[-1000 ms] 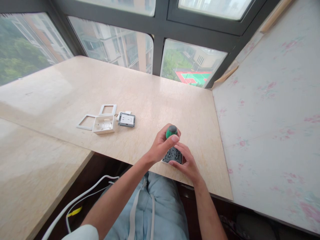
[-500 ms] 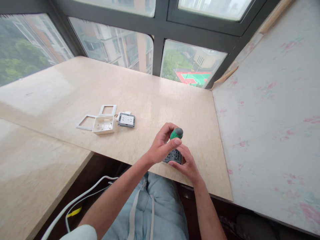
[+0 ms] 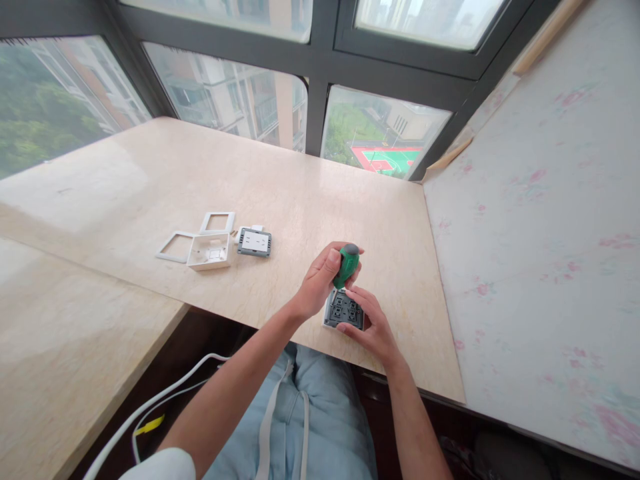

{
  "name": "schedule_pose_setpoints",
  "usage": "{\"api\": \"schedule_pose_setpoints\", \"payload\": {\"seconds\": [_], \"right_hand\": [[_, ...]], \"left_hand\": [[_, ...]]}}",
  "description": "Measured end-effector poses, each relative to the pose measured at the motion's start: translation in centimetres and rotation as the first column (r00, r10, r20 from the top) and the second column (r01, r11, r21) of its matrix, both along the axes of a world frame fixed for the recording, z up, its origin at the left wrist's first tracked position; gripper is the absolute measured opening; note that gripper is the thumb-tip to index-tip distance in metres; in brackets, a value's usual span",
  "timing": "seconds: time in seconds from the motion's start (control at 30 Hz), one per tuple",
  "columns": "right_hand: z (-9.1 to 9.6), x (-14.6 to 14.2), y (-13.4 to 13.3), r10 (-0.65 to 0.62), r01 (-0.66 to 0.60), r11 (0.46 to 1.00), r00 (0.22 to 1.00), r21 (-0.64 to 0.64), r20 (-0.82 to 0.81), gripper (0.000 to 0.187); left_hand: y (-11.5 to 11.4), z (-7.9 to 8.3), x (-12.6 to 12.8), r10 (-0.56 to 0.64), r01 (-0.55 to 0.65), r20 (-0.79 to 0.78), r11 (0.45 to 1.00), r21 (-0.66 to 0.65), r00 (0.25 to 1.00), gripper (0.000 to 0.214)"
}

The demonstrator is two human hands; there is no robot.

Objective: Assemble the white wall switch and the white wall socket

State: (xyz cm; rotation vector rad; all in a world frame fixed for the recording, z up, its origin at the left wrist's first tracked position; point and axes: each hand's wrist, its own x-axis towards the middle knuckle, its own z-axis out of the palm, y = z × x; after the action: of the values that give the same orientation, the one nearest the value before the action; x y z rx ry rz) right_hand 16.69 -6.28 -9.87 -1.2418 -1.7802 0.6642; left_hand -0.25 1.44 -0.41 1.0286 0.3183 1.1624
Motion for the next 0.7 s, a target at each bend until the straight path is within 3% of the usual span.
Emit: {"api": "schedule_pose_setpoints", "payload": {"seconds": [0.2, 0.33, 0.47, 0.7], "right_hand": [[-0.36, 0.09, 0.01, 0.001, -0.001, 1.000, 1.000, 0.004, -0.006, 0.063], [-0.42, 0.10, -0.01, 0.003, -0.003, 1.000, 1.000, 0.010, -0.005, 0.062], [-0.24, 0.07, -0.06, 0.005, -0.006, 1.000, 1.000, 0.019, 0.008, 0.062], [-0.46, 0.19, -0.03, -0.002, 0.000, 0.999, 0.999, 0.040, 0.052, 0.064]], "left_hand": [[0.19, -0.10, 0.06, -0.052, 0.052, -0.006, 0.998, -0.027, 0.999, 0.056], [0.07, -0.63, 0.07, -0.057, 0.056, 0.011, 0.997, 0.060, 0.998, 0.060], [0.08, -0.87, 0.13, -0.028, 0.029, -0.008, 0.993, 0.115, 1.000, 0.050], [-0.63, 0.00, -0.62, -0.052, 0.084, -0.195, 0.983, 0.161, 0.980, 0.052]]}}
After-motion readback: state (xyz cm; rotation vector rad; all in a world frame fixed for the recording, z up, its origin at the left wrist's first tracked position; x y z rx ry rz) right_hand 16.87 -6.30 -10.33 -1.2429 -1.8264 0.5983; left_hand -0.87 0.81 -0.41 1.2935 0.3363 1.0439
